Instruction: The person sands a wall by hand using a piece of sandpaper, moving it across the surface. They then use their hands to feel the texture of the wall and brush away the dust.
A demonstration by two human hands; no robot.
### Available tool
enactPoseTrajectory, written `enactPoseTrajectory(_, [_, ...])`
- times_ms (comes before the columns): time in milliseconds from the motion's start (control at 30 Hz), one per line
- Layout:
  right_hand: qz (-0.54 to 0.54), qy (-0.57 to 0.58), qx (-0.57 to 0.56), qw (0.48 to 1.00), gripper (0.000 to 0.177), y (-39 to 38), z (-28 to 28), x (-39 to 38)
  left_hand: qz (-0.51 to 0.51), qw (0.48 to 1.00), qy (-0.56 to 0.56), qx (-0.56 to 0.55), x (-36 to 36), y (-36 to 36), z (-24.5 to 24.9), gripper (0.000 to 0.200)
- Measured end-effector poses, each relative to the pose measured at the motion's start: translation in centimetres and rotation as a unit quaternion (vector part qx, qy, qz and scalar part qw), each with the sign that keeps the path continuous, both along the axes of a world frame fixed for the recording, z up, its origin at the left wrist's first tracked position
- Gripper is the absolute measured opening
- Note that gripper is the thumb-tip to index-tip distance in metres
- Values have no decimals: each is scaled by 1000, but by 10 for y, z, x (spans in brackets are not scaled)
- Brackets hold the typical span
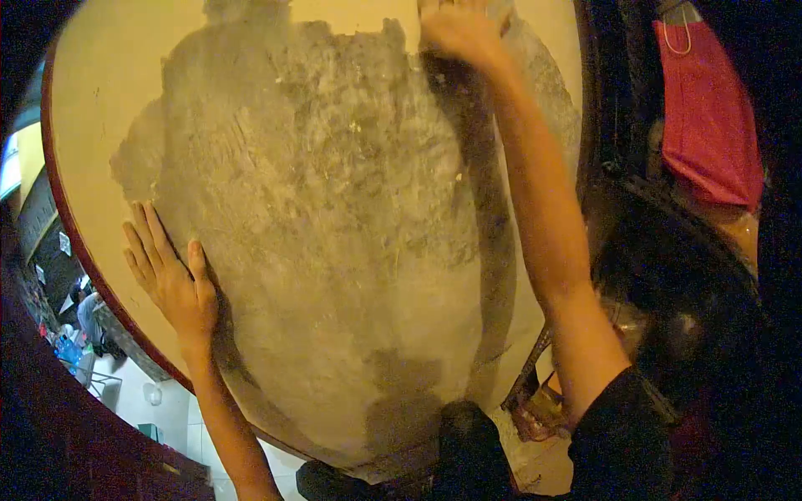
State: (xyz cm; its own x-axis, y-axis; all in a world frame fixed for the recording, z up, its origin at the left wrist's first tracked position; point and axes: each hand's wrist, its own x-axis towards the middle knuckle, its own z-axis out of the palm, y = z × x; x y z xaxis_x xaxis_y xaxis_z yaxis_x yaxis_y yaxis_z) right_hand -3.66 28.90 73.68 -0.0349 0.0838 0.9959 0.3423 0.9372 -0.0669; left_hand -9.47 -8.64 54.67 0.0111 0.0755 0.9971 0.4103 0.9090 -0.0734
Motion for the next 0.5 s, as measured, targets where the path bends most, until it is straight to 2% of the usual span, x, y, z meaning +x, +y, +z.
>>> enactPoseTrajectory(33, [-106,-19,78,991,68,3,-19,-5,-4,1000,6,1,-1,0,0,62])
enactPoseTrajectory(67, [-220,52,122,966,66,26,-46,-33,-9,1000,11,3,-1,0,-1,62])
enactPoseTrajectory(100, [99,36,59,993,64,-5,-66,-8,-12,1000,10,5,-1,0,-2,62])
enactPoseTrajectory(200, [135,7,18,991,63,-18,-77,1,-1,1000,13,8,-3,0,0,61])
enactPoseTrajectory(300, [81,76,41,993,60,-2,-29,-21,1,1000,13,4,-3,0,1,61])
enactPoseTrajectory(367, [131,42,-32,990,70,-5,13,-10,4,1000,13,1,-3,0,1,61])
enactPoseTrajectory(467, [125,36,-68,989,69,-5,35,-5,15,1000,-1,4,-3,-1,-1,61])
enactPoseTrajectory(500, [108,53,-6,993,66,4,24,-10,13,1000,-6,0,-2,-1,-3,61])
